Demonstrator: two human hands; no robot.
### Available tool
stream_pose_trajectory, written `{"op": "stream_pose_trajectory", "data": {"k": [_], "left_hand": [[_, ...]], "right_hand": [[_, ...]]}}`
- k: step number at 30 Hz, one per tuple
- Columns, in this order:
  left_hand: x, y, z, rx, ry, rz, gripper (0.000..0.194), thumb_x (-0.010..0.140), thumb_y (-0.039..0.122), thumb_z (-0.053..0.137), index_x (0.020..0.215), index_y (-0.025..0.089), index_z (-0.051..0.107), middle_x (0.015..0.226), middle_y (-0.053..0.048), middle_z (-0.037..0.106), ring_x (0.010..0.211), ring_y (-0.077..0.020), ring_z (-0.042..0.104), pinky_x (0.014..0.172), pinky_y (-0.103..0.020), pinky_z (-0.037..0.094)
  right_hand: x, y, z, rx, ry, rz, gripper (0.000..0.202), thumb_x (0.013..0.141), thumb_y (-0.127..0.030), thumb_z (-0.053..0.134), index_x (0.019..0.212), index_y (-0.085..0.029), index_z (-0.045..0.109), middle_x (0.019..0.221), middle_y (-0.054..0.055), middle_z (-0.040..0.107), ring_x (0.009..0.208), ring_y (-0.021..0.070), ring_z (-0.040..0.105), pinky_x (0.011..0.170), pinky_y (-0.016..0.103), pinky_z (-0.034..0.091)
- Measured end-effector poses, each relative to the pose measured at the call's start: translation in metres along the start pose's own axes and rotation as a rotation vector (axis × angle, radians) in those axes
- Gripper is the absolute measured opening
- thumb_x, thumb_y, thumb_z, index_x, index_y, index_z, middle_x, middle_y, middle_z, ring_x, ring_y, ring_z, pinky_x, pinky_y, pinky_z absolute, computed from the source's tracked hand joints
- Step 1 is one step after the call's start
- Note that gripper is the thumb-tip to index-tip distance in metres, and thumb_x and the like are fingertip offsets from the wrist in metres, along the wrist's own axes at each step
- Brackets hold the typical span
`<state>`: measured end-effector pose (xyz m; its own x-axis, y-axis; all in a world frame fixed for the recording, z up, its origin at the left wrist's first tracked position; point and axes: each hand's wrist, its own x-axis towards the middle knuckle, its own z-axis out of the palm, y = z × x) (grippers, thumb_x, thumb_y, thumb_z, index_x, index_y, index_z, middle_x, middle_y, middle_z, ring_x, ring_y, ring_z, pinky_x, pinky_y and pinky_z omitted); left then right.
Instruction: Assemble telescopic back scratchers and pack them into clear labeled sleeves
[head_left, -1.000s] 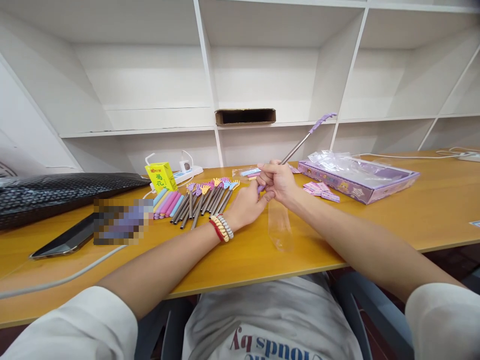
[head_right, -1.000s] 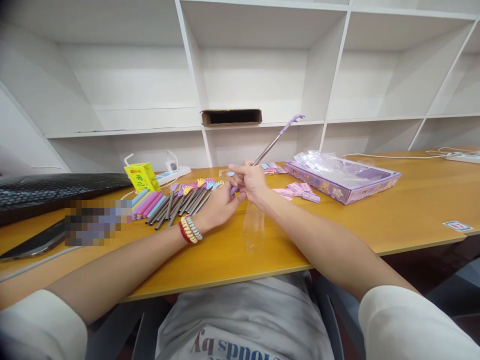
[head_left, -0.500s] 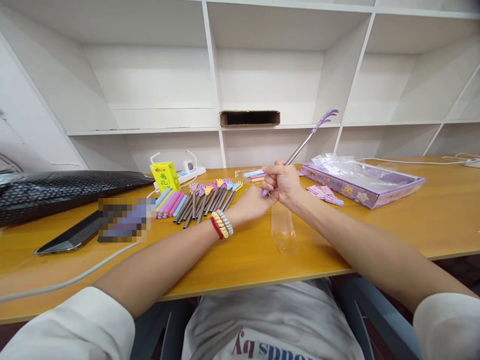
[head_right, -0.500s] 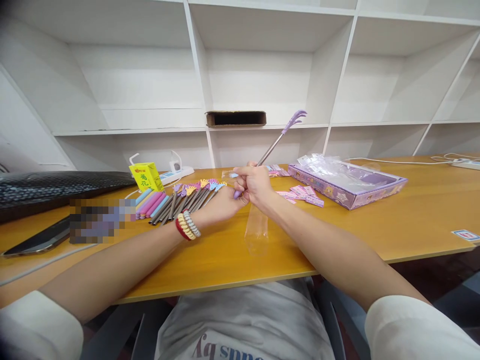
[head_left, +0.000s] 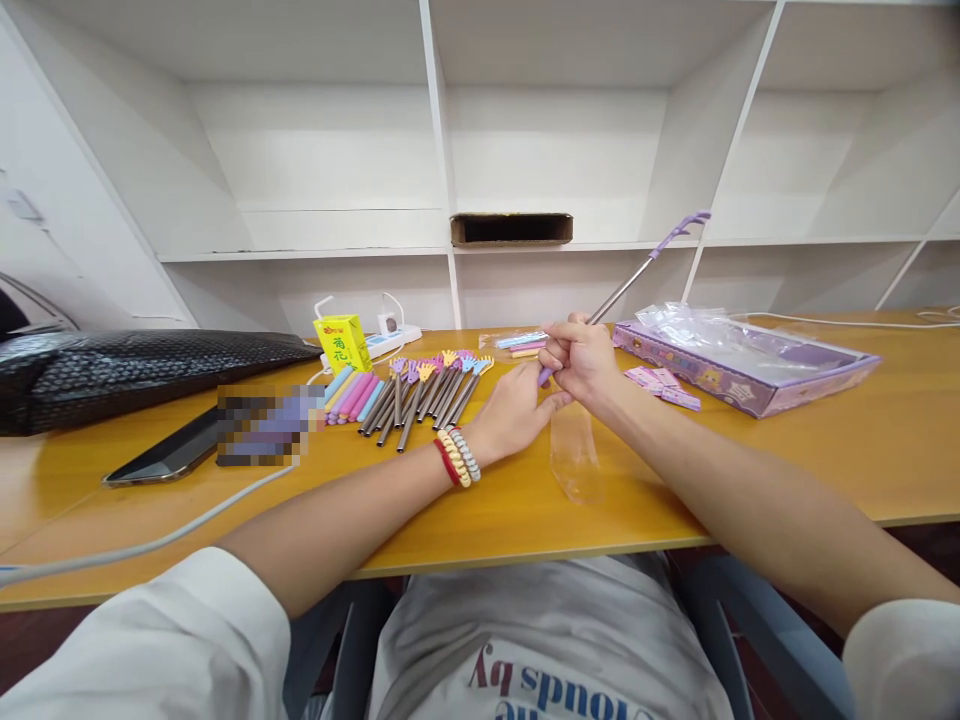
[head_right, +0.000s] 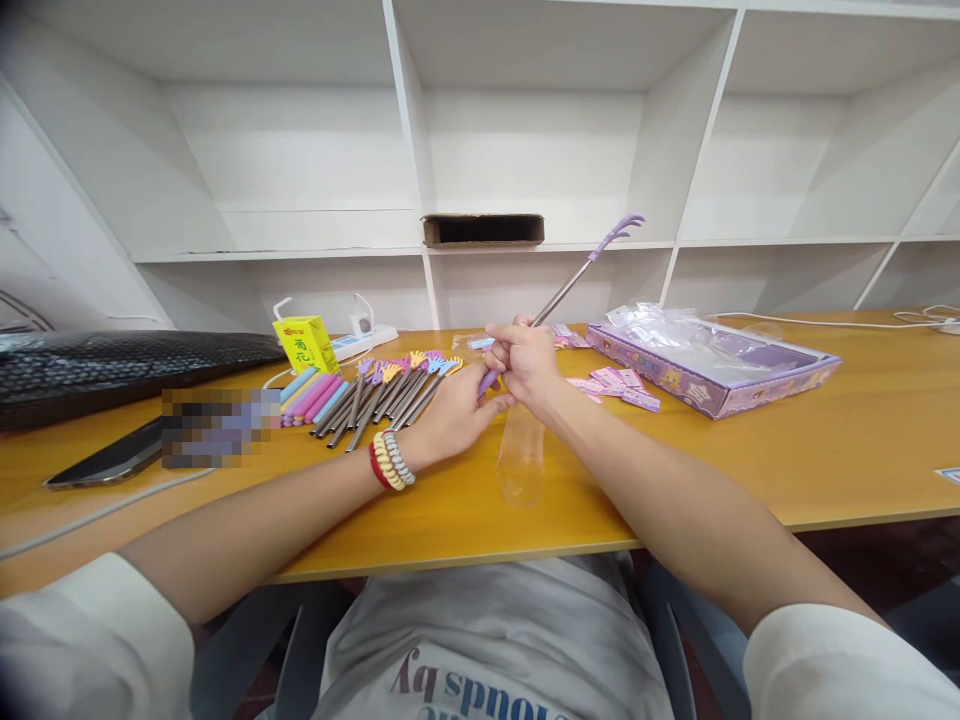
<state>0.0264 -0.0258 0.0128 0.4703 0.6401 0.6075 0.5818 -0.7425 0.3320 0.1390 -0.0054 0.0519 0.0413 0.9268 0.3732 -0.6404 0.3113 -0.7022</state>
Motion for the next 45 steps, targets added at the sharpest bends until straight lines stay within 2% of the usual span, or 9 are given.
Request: {"op": "stream_pose_trajectory", "data": {"k": [7,13,18,23,29,31,38,42,45], "left_hand": [[0.003,-0.011,0.01,0.004,0.016,-0.108,0.037,0.082,0.047,0.05,0.102,0.016,0.043,0.087,-0.007,0.058,0.078,-0.0201,0.057,0.066,-0.031,0.041],[0.005,-0.007,0.01,-0.065,0.043,-0.134,0.035,0.079,0.052,0.05,0.088,0.018,0.048,0.072,-0.002,0.053,0.066,-0.0157,0.051,0.06,-0.028,0.037],[0.011,0.005,-0.003,-0.299,-0.157,-0.201,0.04,0.075,0.055,0.055,0.064,0.019,0.041,0.056,0.003,0.04,0.05,-0.0104,0.037,0.049,-0.026,0.029],[0.011,0.019,-0.023,-0.794,-0.491,-0.461,0.043,0.072,0.055,0.059,0.066,0.022,0.031,0.048,0.009,0.02,0.037,-0.0051,0.017,0.036,-0.021,0.017],[0.01,0.023,-0.039,-1.076,-0.73,-0.481,0.047,0.071,0.051,0.061,0.065,0.021,0.025,0.05,0.009,0.013,0.038,-0.0035,0.009,0.033,-0.018,0.009],[0.012,0.028,-0.039,-1.011,-0.664,-0.458,0.047,0.074,0.055,0.055,0.064,0.021,0.025,0.051,0.008,0.014,0.038,-0.004,0.011,0.034,-0.019,0.011],[0.014,0.036,-0.032,-0.205,-0.016,-0.186,0.042,0.087,0.052,0.034,0.061,0.018,0.038,0.053,0.001,0.038,0.05,-0.0106,0.038,0.049,-0.026,0.029],[0.013,0.035,-0.04,0.032,0.048,-0.116,0.039,0.088,0.047,0.036,0.065,0.018,0.047,0.054,-0.001,0.043,0.054,-0.0141,0.044,0.054,-0.028,0.03],[0.012,0.041,-0.055,0.019,-0.015,-0.123,0.039,0.087,0.048,0.038,0.063,0.018,0.046,0.052,0.0,0.04,0.054,-0.0134,0.043,0.052,-0.026,0.029]], "right_hand": [[0.0,0.005,0.005,0.002,0.05,0.037,0.057,0.052,-0.006,0.06,0.063,-0.02,0.006,0.038,-0.012,0.013,0.029,0.0016,0.014,0.03,0.019,0.014],[-0.004,0.001,0.009,-0.084,0.017,0.064,0.057,0.051,-0.008,0.063,0.061,-0.02,0.008,0.039,-0.012,0.014,0.03,0.001,0.015,0.03,0.018,0.015],[-0.003,-0.009,0.009,-0.1,-0.038,0.092,0.057,0.054,-0.009,0.063,0.062,-0.019,0.008,0.039,-0.011,0.014,0.03,0.001,0.013,0.03,0.017,0.012],[-0.002,-0.024,0.01,-0.121,-0.163,0.101,0.058,0.058,-0.01,0.064,0.064,-0.019,0.007,0.042,-0.011,0.011,0.031,0.001,0.012,0.031,0.017,0.01],[-0.007,-0.042,0.01,-0.117,-0.292,0.077,0.057,0.064,-0.012,0.064,0.064,-0.019,0.007,0.045,-0.011,0.014,0.032,0.0006,0.016,0.035,0.017,0.016],[-0.007,-0.046,0.011,-0.132,-0.263,0.062,0.056,0.066,-0.012,0.063,0.064,-0.019,0.007,0.046,-0.01,0.014,0.032,0.0007,0.016,0.035,0.017,0.016],[-0.002,-0.044,0.024,-0.17,-0.032,-0.065,0.05,0.068,-0.007,0.058,0.064,-0.02,0.009,0.046,-0.01,0.009,0.032,0.0014,0.012,0.033,0.019,0.014],[-0.001,-0.045,0.029,-0.159,0.027,-0.095,0.047,0.069,-0.004,0.055,0.063,-0.02,0.011,0.044,-0.01,0.009,0.032,0.0016,0.013,0.032,0.019,0.015],[-0.006,-0.054,0.03,-0.109,-0.029,-0.109,0.047,0.071,-0.004,0.052,0.06,-0.018,0.009,0.042,-0.009,0.009,0.031,0.0012,0.014,0.032,0.019,0.015]]}}
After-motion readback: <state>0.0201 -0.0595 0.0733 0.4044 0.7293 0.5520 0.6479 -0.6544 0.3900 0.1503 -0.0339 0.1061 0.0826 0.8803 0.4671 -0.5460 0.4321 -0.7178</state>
